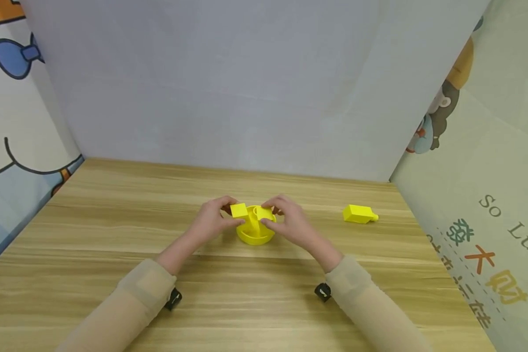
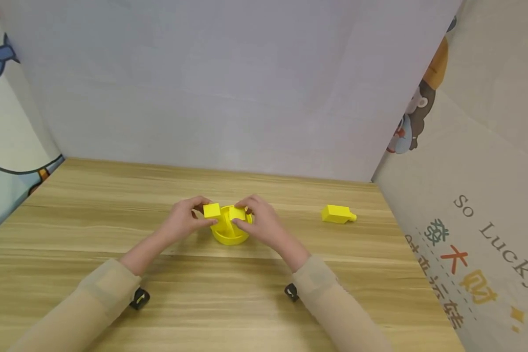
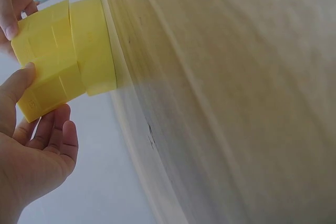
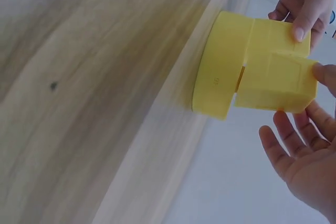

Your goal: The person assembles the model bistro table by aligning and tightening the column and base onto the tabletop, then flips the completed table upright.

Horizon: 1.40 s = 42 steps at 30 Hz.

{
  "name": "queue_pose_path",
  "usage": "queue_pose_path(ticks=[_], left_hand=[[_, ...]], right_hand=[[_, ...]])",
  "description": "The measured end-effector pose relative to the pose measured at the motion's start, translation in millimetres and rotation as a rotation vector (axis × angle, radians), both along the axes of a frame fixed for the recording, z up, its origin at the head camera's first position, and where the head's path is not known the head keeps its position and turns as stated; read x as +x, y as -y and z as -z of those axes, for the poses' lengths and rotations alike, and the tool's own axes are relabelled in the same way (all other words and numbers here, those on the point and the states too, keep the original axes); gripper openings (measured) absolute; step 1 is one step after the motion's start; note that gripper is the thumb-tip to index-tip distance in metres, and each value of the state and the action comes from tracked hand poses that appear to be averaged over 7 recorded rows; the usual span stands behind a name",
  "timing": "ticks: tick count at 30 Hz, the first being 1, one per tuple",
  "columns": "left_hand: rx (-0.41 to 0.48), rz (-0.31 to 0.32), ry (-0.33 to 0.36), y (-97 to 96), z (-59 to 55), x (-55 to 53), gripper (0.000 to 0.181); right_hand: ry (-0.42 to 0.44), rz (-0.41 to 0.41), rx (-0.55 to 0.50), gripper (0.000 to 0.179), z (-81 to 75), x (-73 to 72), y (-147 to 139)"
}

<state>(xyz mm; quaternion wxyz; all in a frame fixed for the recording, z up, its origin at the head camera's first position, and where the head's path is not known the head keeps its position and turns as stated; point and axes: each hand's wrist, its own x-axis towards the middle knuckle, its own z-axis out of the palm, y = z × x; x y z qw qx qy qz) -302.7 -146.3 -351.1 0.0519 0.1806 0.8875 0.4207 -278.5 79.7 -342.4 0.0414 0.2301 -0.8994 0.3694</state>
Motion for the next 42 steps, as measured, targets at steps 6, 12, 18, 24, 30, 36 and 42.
queue_pose_path(ticks=[6,12,18,24,30,36,42], left_hand=[[-0.002,-0.007,0.013,0.3,-2.7,1.1,0.041],[-0.004,-0.004,0.022,0.3,-4.3,1.4,0.042],[0.005,-0.002,0.013,0.7,-3.9,1.1,0.042],[0.005,0.0,0.011,1.3,-4.0,1.2,0.042],[0.002,-0.001,0.03,2.4,-4.5,1.7,0.043],[-0.002,-0.006,0.035,2.2,-5.1,1.8,0.043],[-0.006,-0.006,0.035,1.2,-6.0,2.2,0.044]], right_hand=[[0.052,0.187,0.019,0.033,-1.2,-1.3,10],[0.087,0.307,0.01,0.035,-0.2,-4.3,16],[0.132,0.308,-0.043,0.037,0.6,-4.7,16],[0.121,0.162,-0.054,0.054,0.0,-4.3,9],[0.004,-0.141,-0.001,0.048,-1.5,-4.7,-6],[-0.001,-0.227,0.046,0.052,-3.9,-6.4,-15],[-0.013,-0.229,0.076,0.047,-2.9,-9.3,-17]])
